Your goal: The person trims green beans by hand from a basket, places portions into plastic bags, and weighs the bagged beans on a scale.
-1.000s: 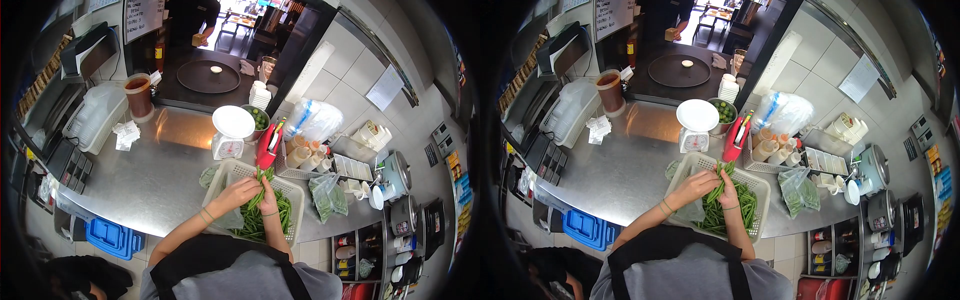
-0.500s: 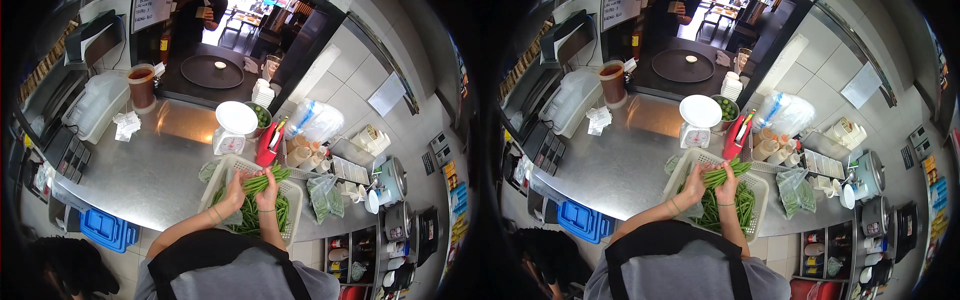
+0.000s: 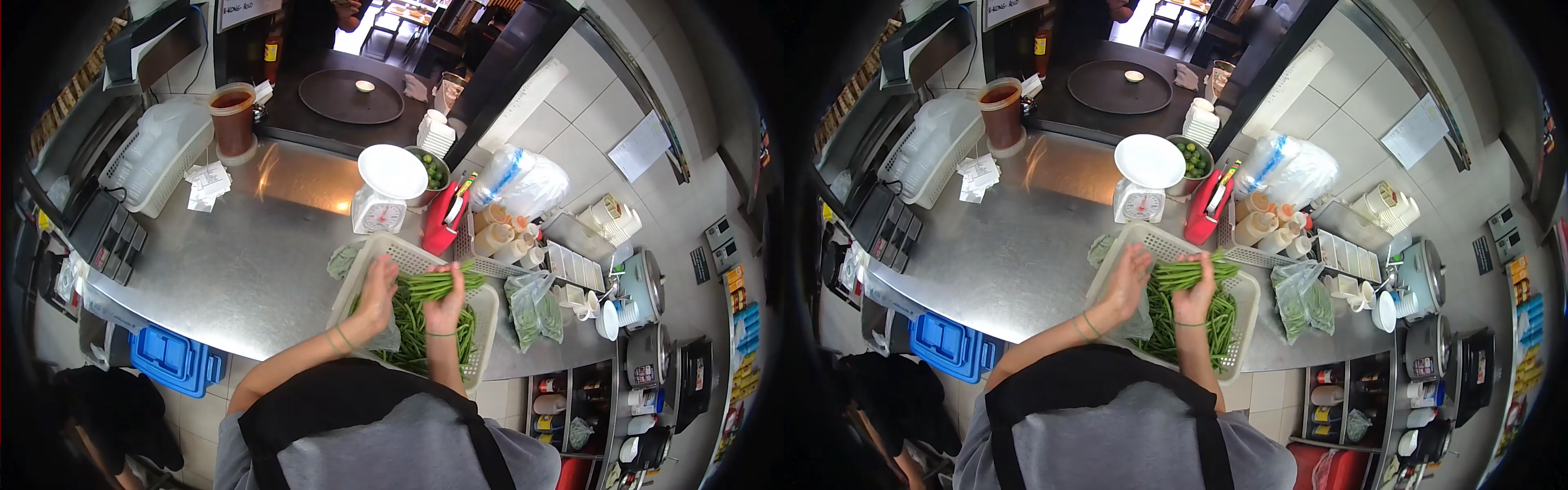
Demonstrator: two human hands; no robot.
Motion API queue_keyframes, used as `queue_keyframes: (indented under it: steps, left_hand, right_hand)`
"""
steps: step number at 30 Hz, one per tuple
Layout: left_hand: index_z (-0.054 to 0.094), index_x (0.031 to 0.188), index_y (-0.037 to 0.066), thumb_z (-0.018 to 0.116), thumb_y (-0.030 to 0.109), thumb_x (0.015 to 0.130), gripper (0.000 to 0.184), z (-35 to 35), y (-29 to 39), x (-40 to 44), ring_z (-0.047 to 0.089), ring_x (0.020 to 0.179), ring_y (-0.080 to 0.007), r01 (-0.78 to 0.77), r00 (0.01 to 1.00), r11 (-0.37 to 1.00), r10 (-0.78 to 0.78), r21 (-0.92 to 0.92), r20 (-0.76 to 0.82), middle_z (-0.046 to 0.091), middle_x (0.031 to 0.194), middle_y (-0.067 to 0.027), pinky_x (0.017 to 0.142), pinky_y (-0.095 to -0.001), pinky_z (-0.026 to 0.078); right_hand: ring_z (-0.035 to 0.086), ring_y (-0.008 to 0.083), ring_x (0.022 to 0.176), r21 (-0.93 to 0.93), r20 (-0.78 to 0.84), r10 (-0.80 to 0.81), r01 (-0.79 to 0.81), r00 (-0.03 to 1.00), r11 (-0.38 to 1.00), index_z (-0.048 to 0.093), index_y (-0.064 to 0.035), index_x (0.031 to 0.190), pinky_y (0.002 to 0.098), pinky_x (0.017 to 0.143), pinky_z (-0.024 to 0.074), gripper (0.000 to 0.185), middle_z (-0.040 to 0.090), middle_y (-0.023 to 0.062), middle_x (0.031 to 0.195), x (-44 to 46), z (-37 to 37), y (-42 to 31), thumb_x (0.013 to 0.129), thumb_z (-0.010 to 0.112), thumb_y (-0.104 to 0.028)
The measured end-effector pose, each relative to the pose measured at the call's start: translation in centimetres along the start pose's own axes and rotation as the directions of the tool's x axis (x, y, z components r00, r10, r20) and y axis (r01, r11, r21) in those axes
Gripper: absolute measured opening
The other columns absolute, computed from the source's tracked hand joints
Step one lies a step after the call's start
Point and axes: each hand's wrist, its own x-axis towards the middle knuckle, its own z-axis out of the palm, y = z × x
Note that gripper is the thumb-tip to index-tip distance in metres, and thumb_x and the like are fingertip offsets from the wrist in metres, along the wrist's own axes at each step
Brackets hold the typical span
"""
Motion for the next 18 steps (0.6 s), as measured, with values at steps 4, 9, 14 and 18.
queue_keyframes:
  steps: [4, 9, 14, 18]
  left_hand:
    - [0.038, 0.130, 0.008, 0.042, 0.046, 0.094, 0.052, 1.2, -1.4, -0.7, 0.040, 0.120, -0.0198, 0.048, 0.998, 0.990, -0.042, -0.134, 0.047, 0.045, 0.125, -0.0073, 0.102, -0.0352, 0.030]
    - [0.057, 0.110, 0.014, 0.056, 0.029, 0.089, 0.026, -0.9, 5.1, -2.3, 0.033, 0.127, -0.0298, -0.569, 0.724, 0.658, 0.117, 0.493, 0.680, 0.041, 0.130, -0.0138, 0.104, -0.0418, 0.027]
    - [0.070, 0.094, 0.025, 0.059, 0.024, 0.081, 0.017, -4.8, 5.2, -6.4, 0.026, 0.129, -0.0410, -0.887, 0.454, -0.155, -0.464, 0.435, 0.761, 0.032, 0.141, -0.0179, 0.103, -0.0495, 0.028]
    - [0.064, 0.102, 0.009, 0.057, 0.016, 0.080, 0.025, -3.2, 3.9, -6.3, 0.048, 0.111, -0.0328, -0.729, 0.672, -0.449, -0.326, 0.516, 0.665, 0.051, 0.120, -0.0143, 0.090, -0.0478, 0.040]
  right_hand:
    - [0.054, 0.0188, 0.070, 0.067, -0.006, 0.194, -0.193, 0.981, 0.979, 0.053, -0.0062, 0.072, 0.0330, 0.075, 0.0472, 0.017, 0.056, 0.0049, 0.069, -0.2, -0.7, 2.6, 0.086, 0.059, -0.013]
    - [0.052, 0.0148, 0.066, -0.039, 0.070, 0.018, -0.015, 0.997, 0.999, 0.052, -0.0085, 0.078, 0.0299, 0.071, 0.0478, 0.010, 0.055, 0.0018, 0.069, 1.1, -1.5, -3.4, 0.084, 0.060, -0.011]
    - [0.051, 0.0118, 0.066, 0.087, 0.022, 0.008, -0.010, 1.000, 0.996, 0.050, -0.0057, 0.077, 0.0277, 0.069, 0.0481, 0.013, 0.051, 0.0016, 0.070, 0.6, -2.4, -7.5, 0.086, 0.059, -0.010]
    - [0.048, 0.0110, 0.064, 0.113, 0.035, 0.072, -0.075, 0.997, 0.991, 0.050, -0.0058, 0.079, 0.0267, 0.066, 0.0460, 0.012, 0.051, 0.0014, 0.070, -0.9, -1.6, -7.5, 0.086, 0.058, -0.009]
